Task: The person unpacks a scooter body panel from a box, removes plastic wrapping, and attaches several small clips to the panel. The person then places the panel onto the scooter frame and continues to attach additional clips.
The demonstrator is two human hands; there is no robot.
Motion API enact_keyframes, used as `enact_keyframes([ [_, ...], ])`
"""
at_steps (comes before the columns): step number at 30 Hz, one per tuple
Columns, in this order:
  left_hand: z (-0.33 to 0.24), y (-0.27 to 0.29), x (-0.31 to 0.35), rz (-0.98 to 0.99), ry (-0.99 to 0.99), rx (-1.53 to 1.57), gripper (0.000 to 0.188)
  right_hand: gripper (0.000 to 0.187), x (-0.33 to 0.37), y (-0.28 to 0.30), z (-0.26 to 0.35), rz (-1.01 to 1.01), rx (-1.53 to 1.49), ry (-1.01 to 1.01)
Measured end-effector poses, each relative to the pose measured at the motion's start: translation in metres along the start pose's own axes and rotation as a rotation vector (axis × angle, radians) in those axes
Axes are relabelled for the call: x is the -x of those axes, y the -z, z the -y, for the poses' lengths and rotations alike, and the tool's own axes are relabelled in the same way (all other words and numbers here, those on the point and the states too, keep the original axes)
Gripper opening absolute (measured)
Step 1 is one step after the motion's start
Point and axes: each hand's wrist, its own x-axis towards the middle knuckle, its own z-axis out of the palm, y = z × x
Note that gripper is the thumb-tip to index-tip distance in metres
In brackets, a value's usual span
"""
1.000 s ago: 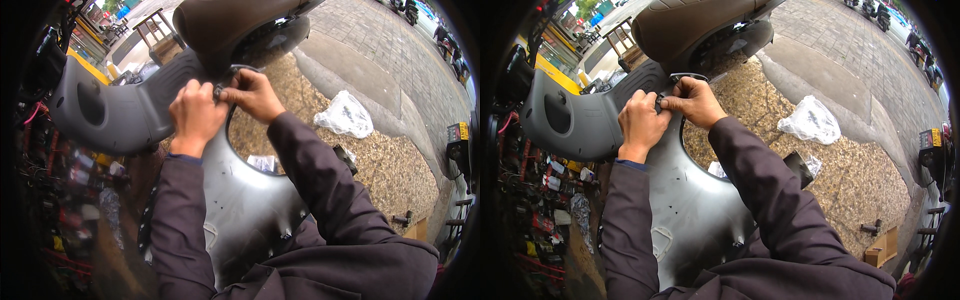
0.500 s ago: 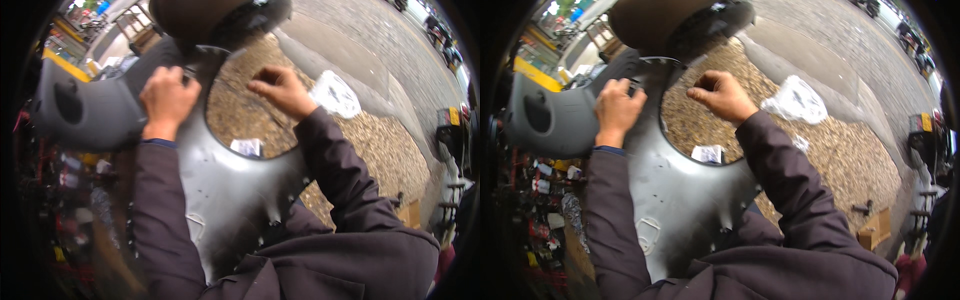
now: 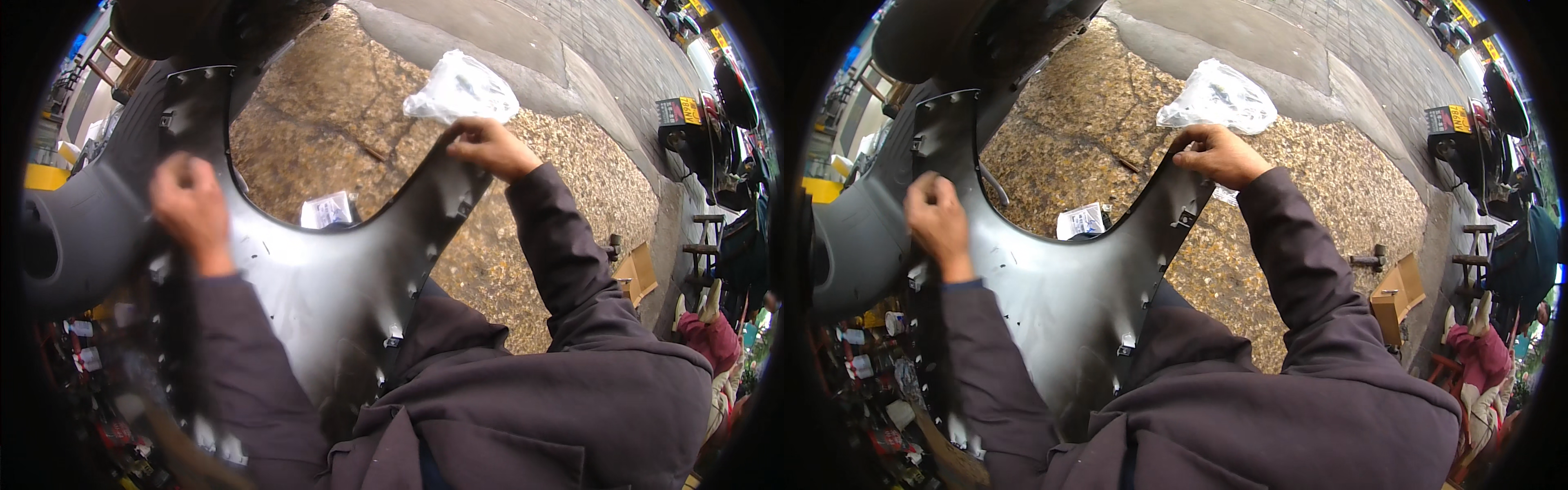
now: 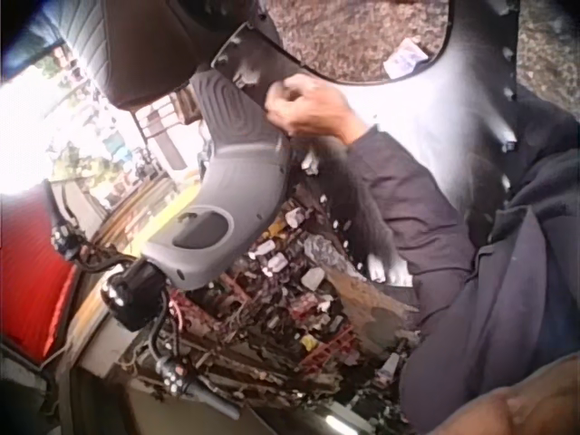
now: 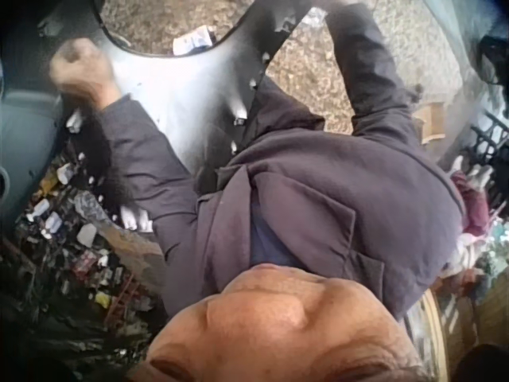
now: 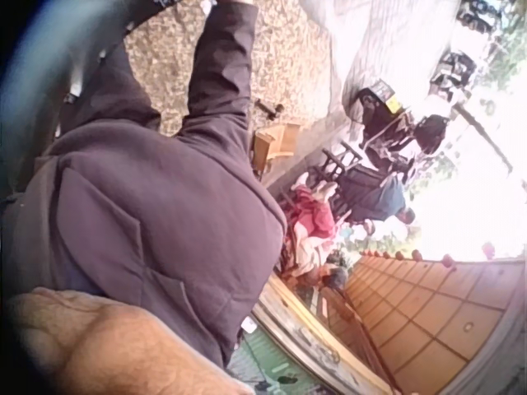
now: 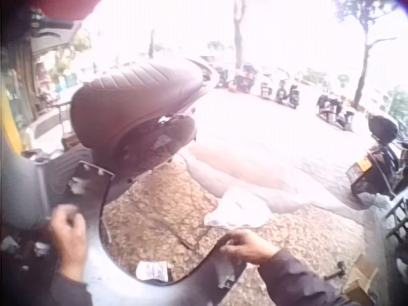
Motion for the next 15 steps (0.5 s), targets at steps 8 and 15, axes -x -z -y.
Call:
enact_keyframes([
  [8, -0.094, -0.037, 0.149, 0.852, 1.25, 1.324, 0.033, 0.024, -0.009, -0.009, -0.014, 0.047, -0.285, -0.064],
  [15, -0.122, -0.028, 0.138, 0.954, 1.05, 1.276, 0.018, 0.023, -0.001, -0.015, -0.016, 0.064, -0.473, -0.045],
])
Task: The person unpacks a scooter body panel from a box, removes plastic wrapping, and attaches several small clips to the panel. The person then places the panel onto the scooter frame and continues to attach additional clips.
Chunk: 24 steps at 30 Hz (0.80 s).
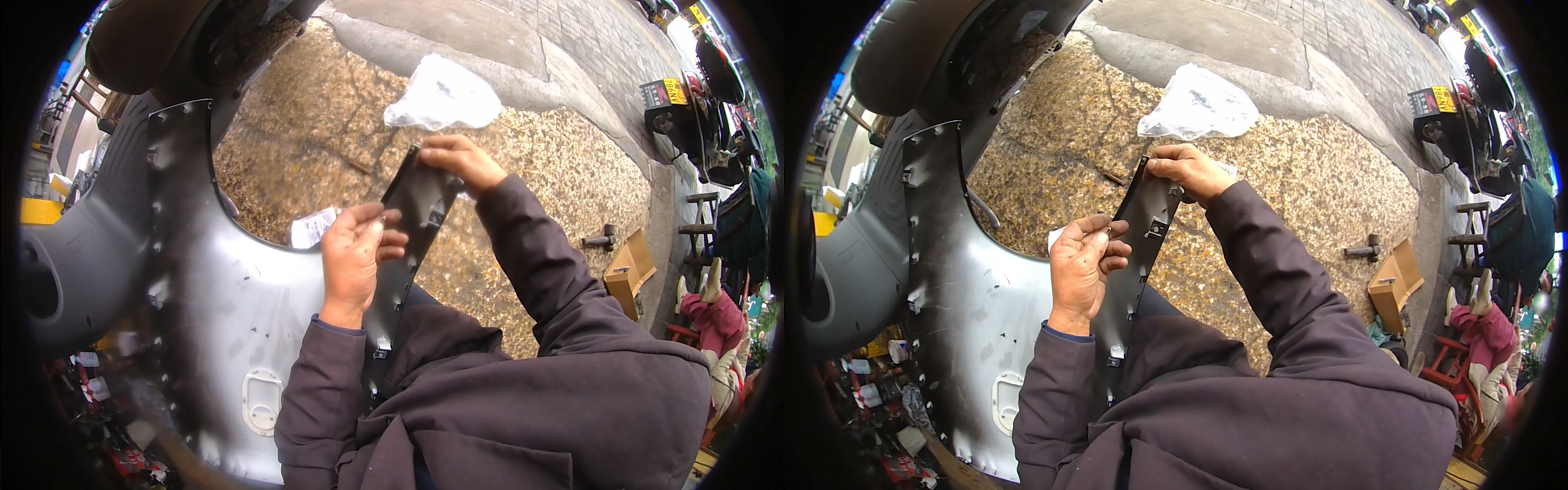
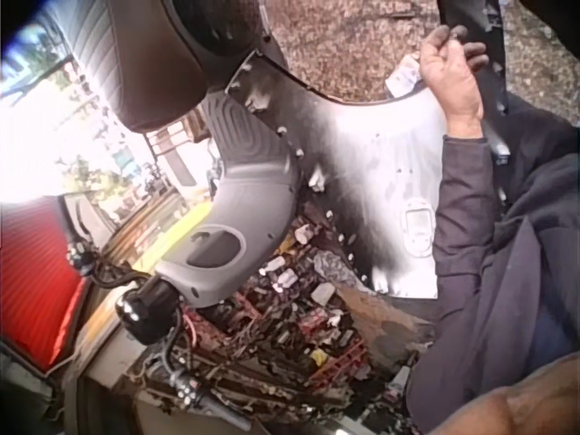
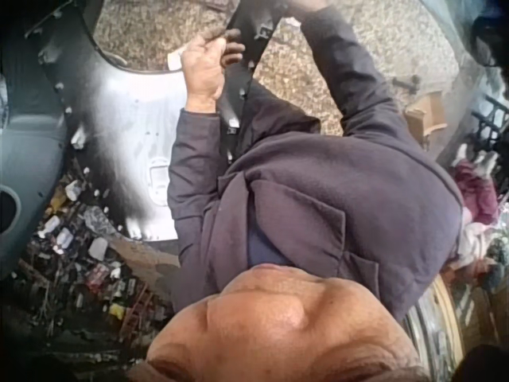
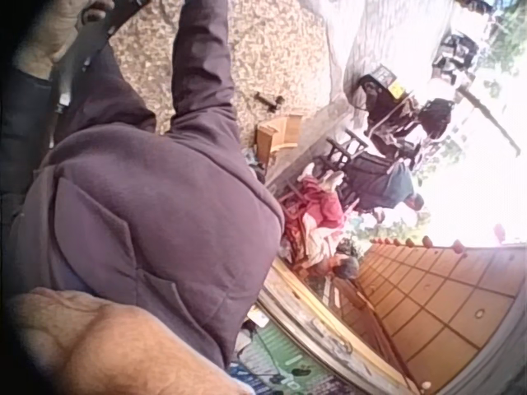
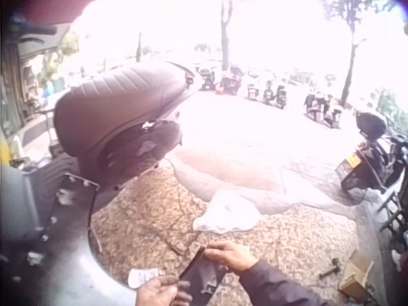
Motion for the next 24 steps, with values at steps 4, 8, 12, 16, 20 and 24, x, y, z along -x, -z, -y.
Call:
enact_keyframes([
  [4, -0.008, -0.01, -0.002, 0.014, -0.026, -0.118, 0.014, 0.025, 0.001, 0.0, 0.0, -0.031, 0.012, -0.004],
  [8, -0.013, -0.02, -0.003, 0.054, -0.024, -0.217, 0.013, 0.027, 0.003, -0.001, 0.001, -0.026, 0.019, -0.004],
  [12, -0.011, -0.03, -0.006, 0.066, -0.082, -0.268, 0.01, 0.029, 0.007, -0.001, 0.0, -0.134, 0.042, -0.069],
  [16, -0.01, -0.029, -0.008, 0.086, -0.127, -0.308, 0.014, 0.032, 0.003, 0.002, -0.003, -0.082, -0.01, -0.075],
  [20, -0.009, -0.024, -0.012, 0.142, -0.136, -0.31, 0.016, 0.036, 0.0, 0.0, -0.011, -0.031, -0.063, 0.096],
  [24, -0.006, -0.024, -0.014, 0.105, -0.194, -0.34, 0.016, 0.047, 0.003, -0.006, -0.017, -0.102, -0.038, 0.173],
])
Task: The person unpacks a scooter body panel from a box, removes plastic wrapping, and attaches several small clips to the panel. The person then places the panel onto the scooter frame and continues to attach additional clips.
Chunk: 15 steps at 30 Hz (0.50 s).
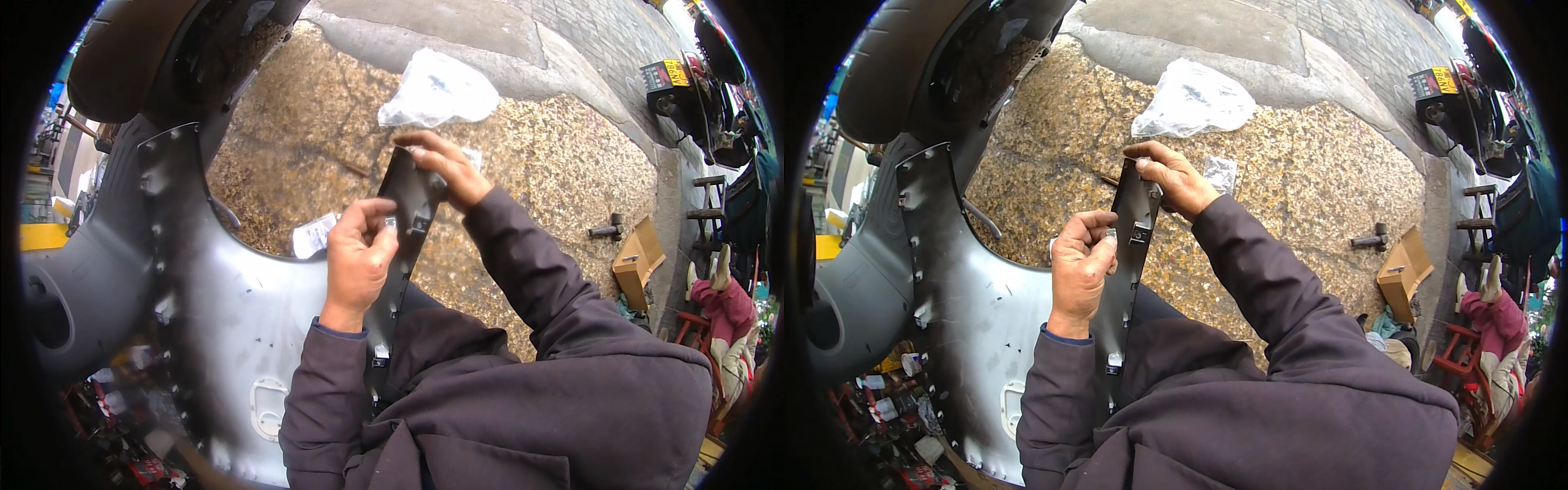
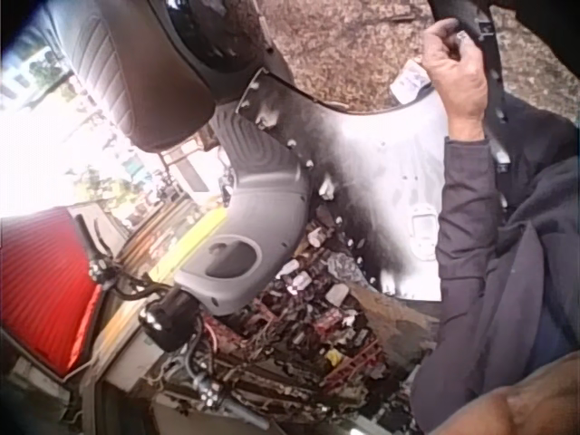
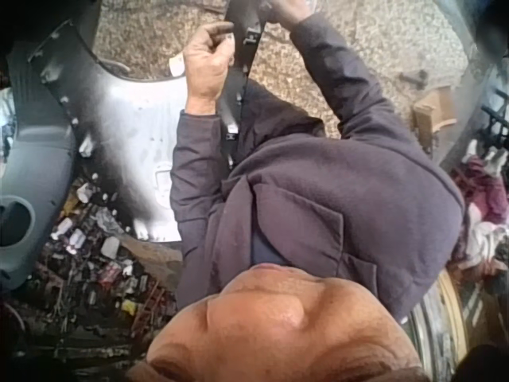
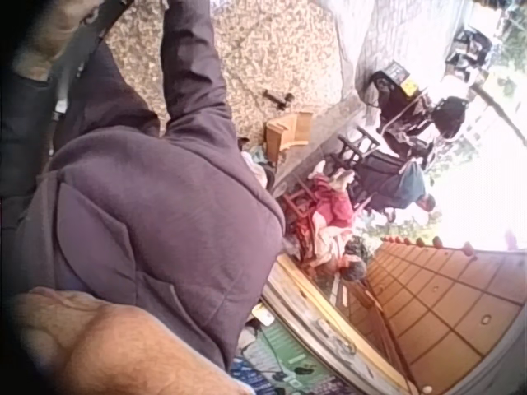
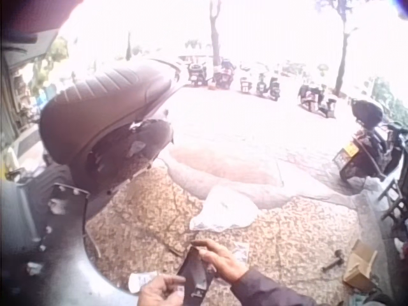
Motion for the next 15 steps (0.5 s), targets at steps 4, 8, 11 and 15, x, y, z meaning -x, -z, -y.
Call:
enact_keyframes([
  [4, -0.0003, 0.0003, -0.001, -0.024, 0.028, -0.024, 0.012, 0.052, 0.0005, 0.0011, -0.0017, -0.014, 0.025, -0.04],
  [8, -0.0016, 0.0039, -0.0042, 0.013, 0.026, -0.073, 0.01, 0.042, -0.0018, 0.0022, -0.004, -0.003, -0.022, -0.001],
  [11, -0.0028, 0.0067, -0.0061, 0.03, 0.023, -0.113, 0.01, 0.042, -0.0024, 0.0012, -0.0053, -0.001, -0.043, 0.021],
  [15, -0.0061, 0.0085, -0.0071, 0.06, 0.038, -0.136, 0.009, 0.042, -0.0023, -0.0002, -0.0042, -0.013, -0.018, 0.05],
])
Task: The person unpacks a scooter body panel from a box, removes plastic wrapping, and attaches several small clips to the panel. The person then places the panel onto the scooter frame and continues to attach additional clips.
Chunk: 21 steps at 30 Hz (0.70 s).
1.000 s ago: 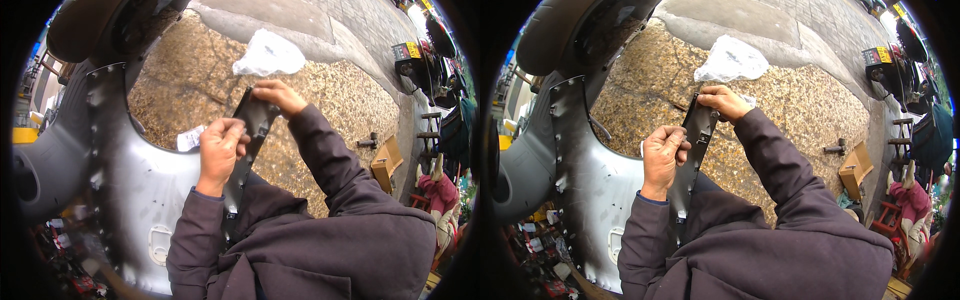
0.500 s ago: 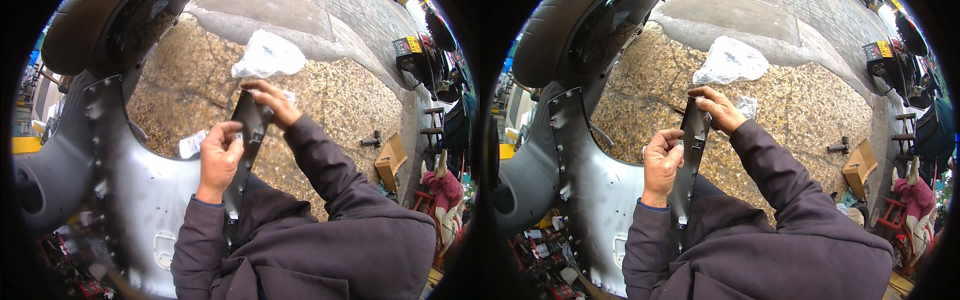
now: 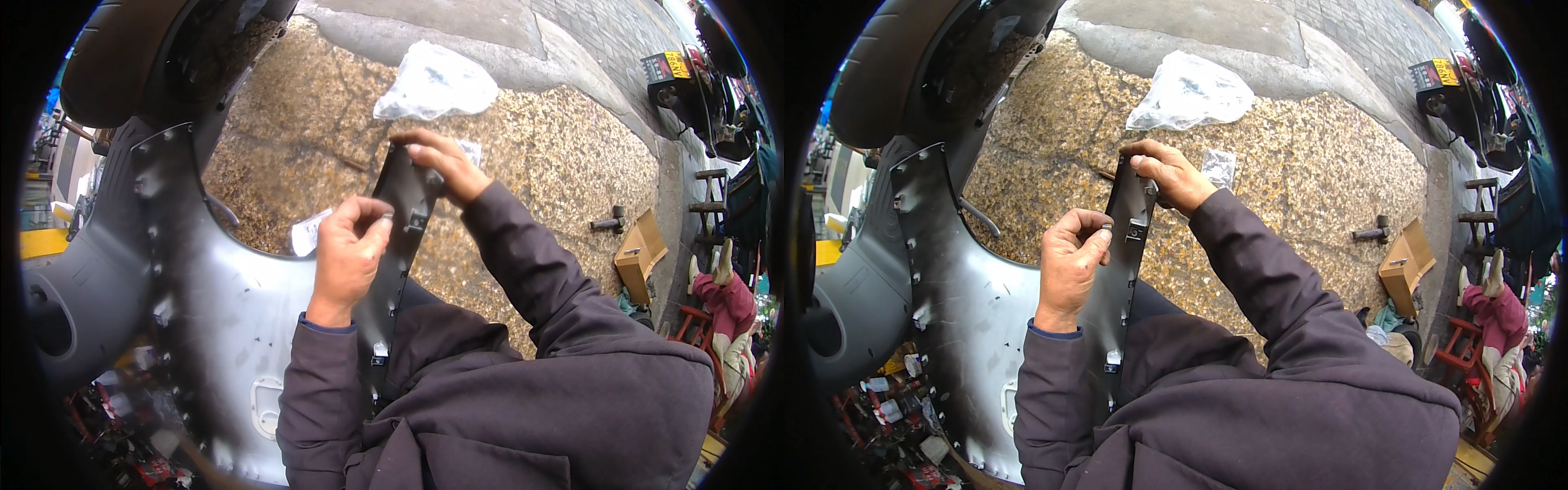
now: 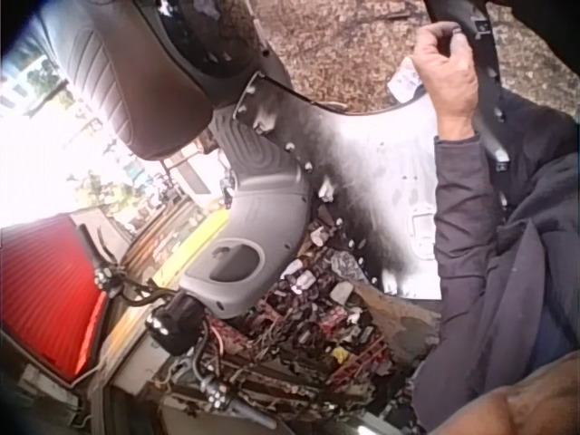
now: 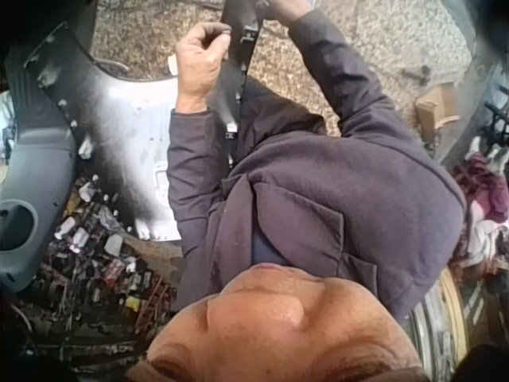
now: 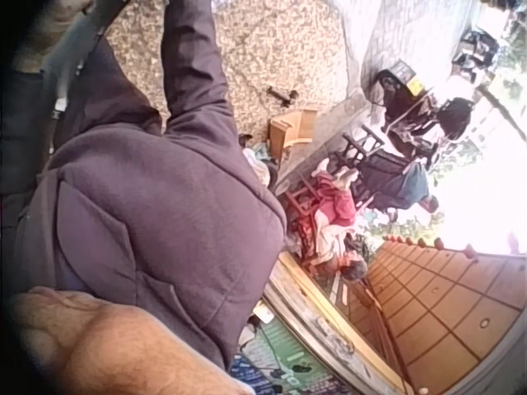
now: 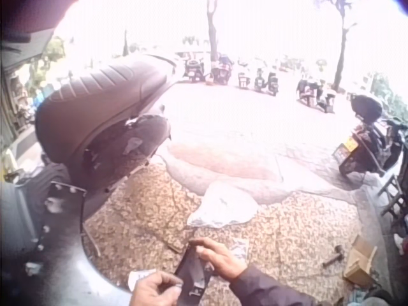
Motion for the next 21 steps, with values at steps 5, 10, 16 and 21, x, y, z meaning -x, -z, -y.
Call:
enact_keyframes([
  [5, -0.005, -0.002, 0.002, -0.006, 0.034, 0.031, 0.01, 0.042, 0.002, -0.001, 0.003, -0.009, 0.016, 0.004],
  [10, -0.011, -0.001, 0.001, 0.049, 0.013, -0.067, 0.008, 0.04, 0.004, -0.001, 0.003, 0.0, -0.014, -0.019],
  [16, -0.019, -0.002, 0.0, 0.099, 0.001, -0.097, 0.009, 0.049, 0.001, 0.0, 0.001, 0.017, 0.085, 0.011],
  [21, -0.021, -0.003, -0.003, 0.102, -0.021, -0.086, 0.011, 0.047, 0.002, -0.001, 0.0, 0.027, 0.025, 0.005],
])
